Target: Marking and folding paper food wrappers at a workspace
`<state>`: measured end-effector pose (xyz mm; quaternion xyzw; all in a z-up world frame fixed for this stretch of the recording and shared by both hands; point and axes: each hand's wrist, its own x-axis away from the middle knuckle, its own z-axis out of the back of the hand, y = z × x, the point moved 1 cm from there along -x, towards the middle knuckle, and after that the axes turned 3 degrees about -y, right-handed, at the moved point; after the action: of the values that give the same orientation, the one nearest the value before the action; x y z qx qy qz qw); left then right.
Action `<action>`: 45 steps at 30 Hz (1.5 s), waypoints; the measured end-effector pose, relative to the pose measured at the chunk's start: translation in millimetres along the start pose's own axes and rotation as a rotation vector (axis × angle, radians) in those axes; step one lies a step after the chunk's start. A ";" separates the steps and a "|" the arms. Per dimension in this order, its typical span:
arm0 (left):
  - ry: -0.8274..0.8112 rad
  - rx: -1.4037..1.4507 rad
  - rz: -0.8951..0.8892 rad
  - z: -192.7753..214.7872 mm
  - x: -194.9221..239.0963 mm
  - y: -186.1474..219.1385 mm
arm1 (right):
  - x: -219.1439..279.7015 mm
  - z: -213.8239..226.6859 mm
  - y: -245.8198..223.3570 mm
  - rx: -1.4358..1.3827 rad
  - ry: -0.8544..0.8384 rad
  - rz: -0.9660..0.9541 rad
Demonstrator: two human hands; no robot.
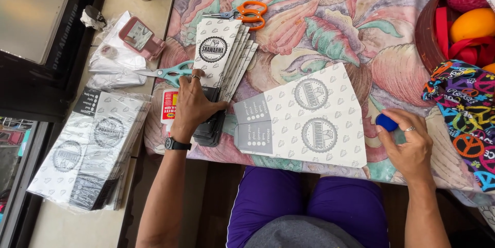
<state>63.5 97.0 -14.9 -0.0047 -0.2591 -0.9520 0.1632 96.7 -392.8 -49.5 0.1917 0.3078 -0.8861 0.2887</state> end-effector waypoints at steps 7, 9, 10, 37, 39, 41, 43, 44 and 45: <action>0.003 -0.048 -0.047 -10.6 -4.4 -3.7 | -0.3 -0.4 -1.7 0.023 0.010 -0.004; 0.012 -0.093 -0.052 -8.9 -3.5 -1.2 | -3.0 1.6 -6.9 0.021 -0.001 -0.002; 0.012 -0.094 -0.054 -9.4 1.5 5.8 | -2.5 2.0 -7.0 0.022 0.001 -0.004; 0.187 -1.044 -0.669 -187.3 19.3 208.4 | -36.7 -24.4 -158.1 -0.291 -0.001 0.154; 0.156 -1.060 -0.663 -185.8 19.8 210.0 | -36.6 -26.8 -158.6 -0.297 -0.047 0.164; 0.156 -1.061 -0.670 -189.2 18.6 208.7 | -37.5 -27.0 -160.0 -0.286 -0.055 0.178; 0.157 -1.064 -0.677 -190.3 17.4 208.5 | -37.6 -27.1 -160.3 -0.276 -0.061 0.194; 0.179 -1.041 -0.668 -189.8 18.1 208.2 | -36.6 -27.2 -159.9 -0.280 -0.063 0.174; 0.200 -1.018 -0.659 -189.5 18.9 207.7 | -35.3 -27.4 -159.6 -0.284 -0.065 0.154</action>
<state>125.0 -171.3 -75.0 0.0877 0.2570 -0.9523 -0.1391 27.5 -258.2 18.0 0.1431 0.4047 -0.8147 0.3898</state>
